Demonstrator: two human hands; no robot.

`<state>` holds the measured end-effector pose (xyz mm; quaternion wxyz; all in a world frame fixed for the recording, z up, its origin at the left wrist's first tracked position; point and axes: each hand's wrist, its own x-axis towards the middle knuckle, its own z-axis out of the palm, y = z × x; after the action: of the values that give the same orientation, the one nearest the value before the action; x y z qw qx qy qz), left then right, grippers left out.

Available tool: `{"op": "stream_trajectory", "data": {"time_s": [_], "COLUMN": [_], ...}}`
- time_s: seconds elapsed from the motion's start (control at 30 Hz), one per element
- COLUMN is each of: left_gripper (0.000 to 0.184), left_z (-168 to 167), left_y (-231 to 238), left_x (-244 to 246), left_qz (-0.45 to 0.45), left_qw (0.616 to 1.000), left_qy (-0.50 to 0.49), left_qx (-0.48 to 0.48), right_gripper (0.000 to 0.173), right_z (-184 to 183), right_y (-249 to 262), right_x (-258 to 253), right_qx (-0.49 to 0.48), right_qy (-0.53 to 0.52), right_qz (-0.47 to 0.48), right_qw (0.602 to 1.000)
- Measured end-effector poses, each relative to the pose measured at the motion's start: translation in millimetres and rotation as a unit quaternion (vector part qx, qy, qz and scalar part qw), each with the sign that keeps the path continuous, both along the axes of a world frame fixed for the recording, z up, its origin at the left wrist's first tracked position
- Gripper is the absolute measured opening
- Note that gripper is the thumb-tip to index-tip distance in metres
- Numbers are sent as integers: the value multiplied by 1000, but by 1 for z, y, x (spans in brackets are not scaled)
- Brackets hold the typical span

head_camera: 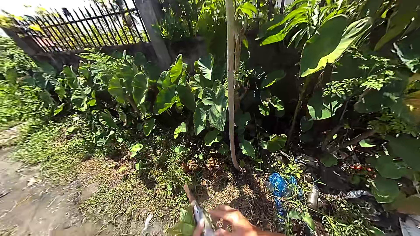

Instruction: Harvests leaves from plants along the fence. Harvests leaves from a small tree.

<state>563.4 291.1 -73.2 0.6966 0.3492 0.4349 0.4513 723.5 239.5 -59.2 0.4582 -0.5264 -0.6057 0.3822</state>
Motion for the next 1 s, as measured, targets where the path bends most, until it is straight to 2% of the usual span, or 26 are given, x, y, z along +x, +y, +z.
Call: {"op": "stream_trajectory", "data": {"time_s": [0.1, 0.17, 0.33, 0.47, 0.6, 0.7, 0.83, 0.9, 1.0], "left_gripper": [23, 18, 20, 22, 23, 23, 25, 25, 26], "left_z": [13, 24, 13, 15, 16, 16, 2, -4, -8], "left_y": [27, 42, 78, 107, 153, 198, 268, 312, 386], "left_x": [10, 11, -24, -47, -58, -54, -53, -51, -52], "left_qz": [85, 148, 263, 342, 350, 337, 296, 262, 199], "left_qw": [996, 989, 964, 939, 935, 939, 954, 965, 980], "left_qy": [-8, 0, -40, -25, -28, -28, -27, -30, -26], "left_qx": [-11, -22, -21, -1, 59, 66, 29, 16, 10], "right_gripper": [41, 33, 26, 27, 29, 27, 26, 25, 23], "right_z": [3, -4, -56, -58, -51, -38, -14, 18, 87], "right_y": [22, 32, 41, 59, 101, 143, 204, 247, 324], "right_x": [49, 86, 178, 215, 227, 223, 206, 201, 194], "right_qx": [33, 35, -75, -115, -89, -77, 12, 91, 211], "right_qy": [13, 1, -2, -9, -20, -53, -124, -155, -219], "right_qz": [-10, -65, -176, -218, -230, -241, -216, -211, -226], "right_qw": [999, 997, 982, 969, 969, 966, 968, 961, 925]}}
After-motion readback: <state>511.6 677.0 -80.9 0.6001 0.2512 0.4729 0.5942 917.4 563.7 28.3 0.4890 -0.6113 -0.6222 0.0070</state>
